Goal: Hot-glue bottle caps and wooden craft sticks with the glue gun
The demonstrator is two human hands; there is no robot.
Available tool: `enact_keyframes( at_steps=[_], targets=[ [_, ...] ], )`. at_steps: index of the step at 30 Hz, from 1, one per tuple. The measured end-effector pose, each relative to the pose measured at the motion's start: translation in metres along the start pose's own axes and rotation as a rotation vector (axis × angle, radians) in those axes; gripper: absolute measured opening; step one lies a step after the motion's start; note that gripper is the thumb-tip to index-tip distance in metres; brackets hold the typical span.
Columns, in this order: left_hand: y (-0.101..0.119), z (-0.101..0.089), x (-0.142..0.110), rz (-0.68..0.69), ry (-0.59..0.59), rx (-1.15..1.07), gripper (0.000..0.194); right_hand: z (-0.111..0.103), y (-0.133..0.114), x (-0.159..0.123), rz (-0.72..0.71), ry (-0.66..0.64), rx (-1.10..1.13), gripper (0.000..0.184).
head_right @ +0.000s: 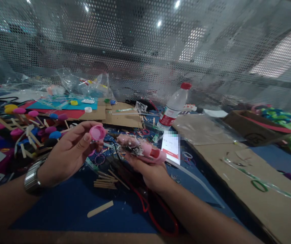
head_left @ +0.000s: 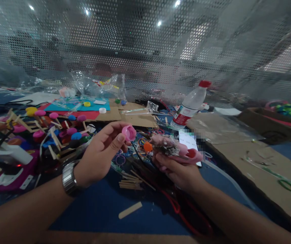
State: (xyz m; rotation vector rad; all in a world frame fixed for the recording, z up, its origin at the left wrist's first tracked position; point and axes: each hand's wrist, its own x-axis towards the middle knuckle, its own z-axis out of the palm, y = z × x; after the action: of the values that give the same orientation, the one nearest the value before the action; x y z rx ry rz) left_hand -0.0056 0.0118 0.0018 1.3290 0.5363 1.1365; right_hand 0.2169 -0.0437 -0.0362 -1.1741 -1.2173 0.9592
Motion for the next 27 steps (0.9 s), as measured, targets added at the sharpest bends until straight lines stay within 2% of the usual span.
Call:
enact_keyframes(
  at_steps=[4, 10, 18, 22, 27],
  targets=[
    [-0.0005, -0.0005, -0.0011, 0.004, -0.019, 0.035, 0.030, 0.0006, -0.0013, 0.0002, 0.042, -0.027, 0.043, 0.028],
    [-0.0022, -0.0008, -0.0008, -0.002, -0.005, 0.034, 0.031, 0.0046, -0.0037, -0.0009, 0.184, 0.001, 0.092, 0.036],
    [0.0011, 0.0008, 0.0006, -0.017, 0.016, 0.018, 0.034, 0.0061, -0.0044, -0.0006, 0.204, -0.008, 0.098, 0.043],
    [-0.0004, 0.0001, 0.0001, -0.014, 0.008, 0.020, 0.034, 0.0077, -0.0060, 0.0001, 0.230, 0.045, 0.102, 0.042],
    [-0.0010, -0.0004, -0.0003, 0.001, -0.011, 0.024, 0.030, 0.0066, -0.0032, -0.0007, 0.236, 0.043, 0.108, 0.038]
  ],
)
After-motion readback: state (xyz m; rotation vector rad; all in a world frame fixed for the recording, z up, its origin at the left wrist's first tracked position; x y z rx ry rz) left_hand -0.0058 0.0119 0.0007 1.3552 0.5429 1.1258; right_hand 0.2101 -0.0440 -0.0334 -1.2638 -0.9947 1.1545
